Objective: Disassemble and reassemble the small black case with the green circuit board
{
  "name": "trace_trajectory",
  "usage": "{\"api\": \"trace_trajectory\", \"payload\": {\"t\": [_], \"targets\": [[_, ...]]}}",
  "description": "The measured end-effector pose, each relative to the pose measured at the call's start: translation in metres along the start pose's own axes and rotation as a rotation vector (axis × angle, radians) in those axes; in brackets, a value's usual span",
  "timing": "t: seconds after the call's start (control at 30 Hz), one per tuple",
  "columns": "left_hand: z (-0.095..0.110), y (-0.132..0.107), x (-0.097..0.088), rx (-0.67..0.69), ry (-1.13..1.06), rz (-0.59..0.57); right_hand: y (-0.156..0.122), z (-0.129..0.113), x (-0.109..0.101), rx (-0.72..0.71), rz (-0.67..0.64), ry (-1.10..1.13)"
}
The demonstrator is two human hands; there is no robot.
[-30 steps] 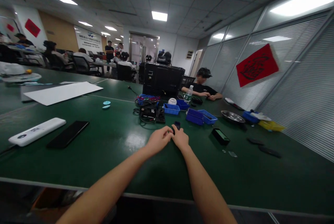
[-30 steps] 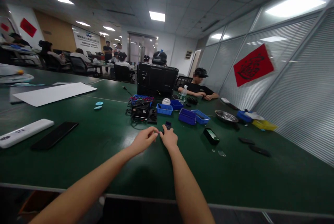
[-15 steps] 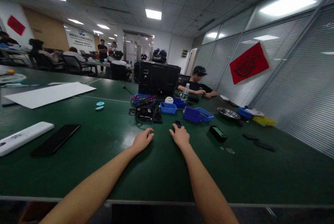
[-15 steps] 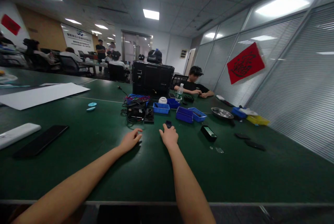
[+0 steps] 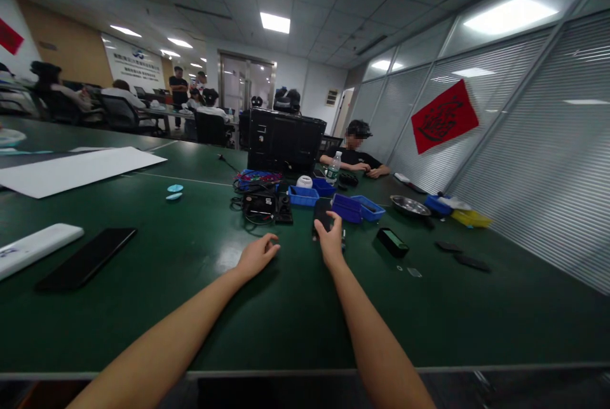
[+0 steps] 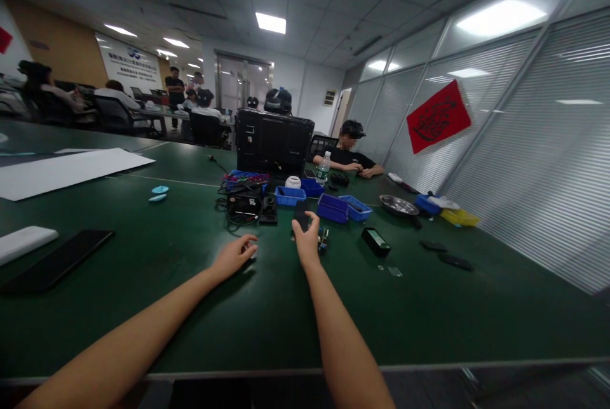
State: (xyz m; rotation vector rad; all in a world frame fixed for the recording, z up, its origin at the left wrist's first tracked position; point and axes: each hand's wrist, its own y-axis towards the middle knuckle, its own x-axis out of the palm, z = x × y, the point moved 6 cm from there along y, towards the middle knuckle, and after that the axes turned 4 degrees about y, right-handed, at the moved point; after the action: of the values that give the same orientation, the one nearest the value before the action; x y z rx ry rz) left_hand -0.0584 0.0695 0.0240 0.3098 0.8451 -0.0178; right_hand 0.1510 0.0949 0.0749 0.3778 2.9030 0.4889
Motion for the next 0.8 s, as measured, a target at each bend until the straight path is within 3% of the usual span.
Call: {"api": "trace_trajectory", "payload": {"t": [0.07, 0.17, 0.27, 0.37, 0.47, 0.57, 0.67, 0.8], "targets": [[0.004, 0.0, 0.0, 0.014, -0.047, 0.066, -0.009, 0.015, 0.026, 0.162, -0.07, 0.338], [0.018, 0.0, 0.004, 0.073, -0.074, 0.176, -0.024, 0.036, 0.061, 0.382, -0.149, 0.579], [0.035, 0.0, 0.014, 0.148, -0.019, 0.234, -0.031, 0.052, 0.074, 0.51, -0.194, 0.569], [0.04, 0.002, 0.021, 0.089, 0.048, 0.267, -0.032, 0.061, 0.071, 0.579, -0.347, 0.291], [0.04, 0.001, 0.024, 0.04, 0.083, 0.268, -0.023, 0.057, 0.051, 0.458, -0.443, -0.206], [0.044, -0.001, 0.027, 0.107, 0.023, 0.21, -0.009, 0.036, 0.03, 0.176, -0.299, -0.616], [0.045, -0.004, 0.029, 0.162, -0.086, 0.152, -0.008, 0.026, 0.026, 0.096, -0.249, -0.739], [0.032, -0.002, 0.024, 0.099, -0.12, 0.182, -0.013, 0.023, 0.031, 0.062, -0.28, -0.841]]}}
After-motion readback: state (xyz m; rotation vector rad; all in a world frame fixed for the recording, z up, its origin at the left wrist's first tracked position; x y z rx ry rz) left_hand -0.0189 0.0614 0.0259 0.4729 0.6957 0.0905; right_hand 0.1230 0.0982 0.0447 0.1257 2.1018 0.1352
